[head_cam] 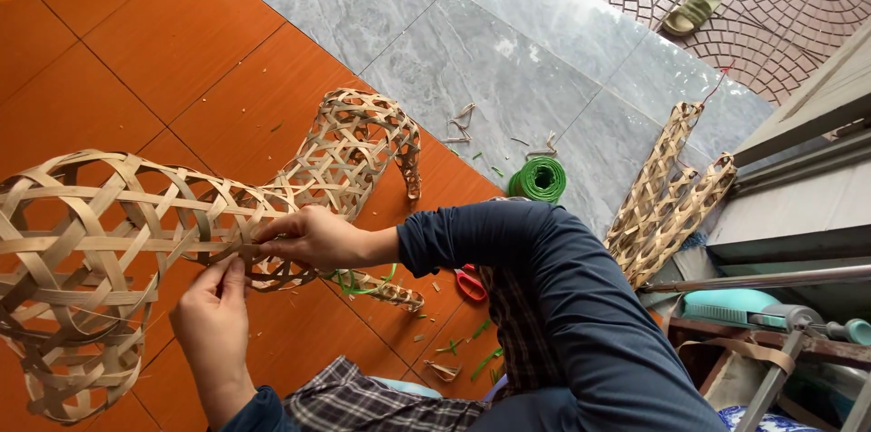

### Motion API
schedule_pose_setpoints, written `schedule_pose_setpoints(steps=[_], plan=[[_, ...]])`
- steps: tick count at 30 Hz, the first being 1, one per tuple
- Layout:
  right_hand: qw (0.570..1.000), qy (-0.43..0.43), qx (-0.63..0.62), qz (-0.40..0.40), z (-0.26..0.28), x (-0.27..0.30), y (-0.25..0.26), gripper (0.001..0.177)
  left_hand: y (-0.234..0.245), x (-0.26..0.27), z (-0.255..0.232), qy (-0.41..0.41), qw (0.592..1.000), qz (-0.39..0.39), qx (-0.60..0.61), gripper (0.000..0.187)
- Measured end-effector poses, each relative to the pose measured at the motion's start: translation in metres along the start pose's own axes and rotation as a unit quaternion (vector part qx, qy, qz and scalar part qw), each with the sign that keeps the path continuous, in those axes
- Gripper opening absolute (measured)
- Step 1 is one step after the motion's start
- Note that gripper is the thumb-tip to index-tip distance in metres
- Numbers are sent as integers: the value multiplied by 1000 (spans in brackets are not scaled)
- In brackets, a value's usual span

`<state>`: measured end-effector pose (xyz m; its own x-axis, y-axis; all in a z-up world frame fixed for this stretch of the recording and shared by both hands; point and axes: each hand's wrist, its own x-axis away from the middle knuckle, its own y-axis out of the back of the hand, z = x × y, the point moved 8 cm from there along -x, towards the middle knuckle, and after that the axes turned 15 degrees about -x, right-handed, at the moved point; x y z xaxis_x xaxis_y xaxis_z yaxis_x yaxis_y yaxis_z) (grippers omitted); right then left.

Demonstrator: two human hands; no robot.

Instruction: Weaving and tying bamboo strips to create a giraffe-shaped decorative object

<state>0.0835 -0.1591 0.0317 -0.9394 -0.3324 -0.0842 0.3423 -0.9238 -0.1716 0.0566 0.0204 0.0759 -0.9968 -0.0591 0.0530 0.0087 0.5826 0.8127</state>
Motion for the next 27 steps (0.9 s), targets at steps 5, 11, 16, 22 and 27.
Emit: schedule_pose_setpoints(steps=[5, 11, 16, 22, 27], plan=[[1000, -8, -14, 19, 4, 3, 2, 27, 4, 30, -21, -229, 901, -286, -232, 11], [998, 39, 16, 42, -7, -4, 5, 28, -9, 49, -20, -248, 869, -300, -304, 15], [998, 21, 14, 51, 0, -2, 6, 27, -7, 58, -14, -249, 916, -225, -218, 13], [998, 37, 16, 51, 2, 0, 2, 25, -6, 60, -15, -271, 917, -201, -211, 22], [990, 98, 104, -11, -7, 2, -2, 26, -19, 44, -34, -300, 900, -181, -257, 24]])
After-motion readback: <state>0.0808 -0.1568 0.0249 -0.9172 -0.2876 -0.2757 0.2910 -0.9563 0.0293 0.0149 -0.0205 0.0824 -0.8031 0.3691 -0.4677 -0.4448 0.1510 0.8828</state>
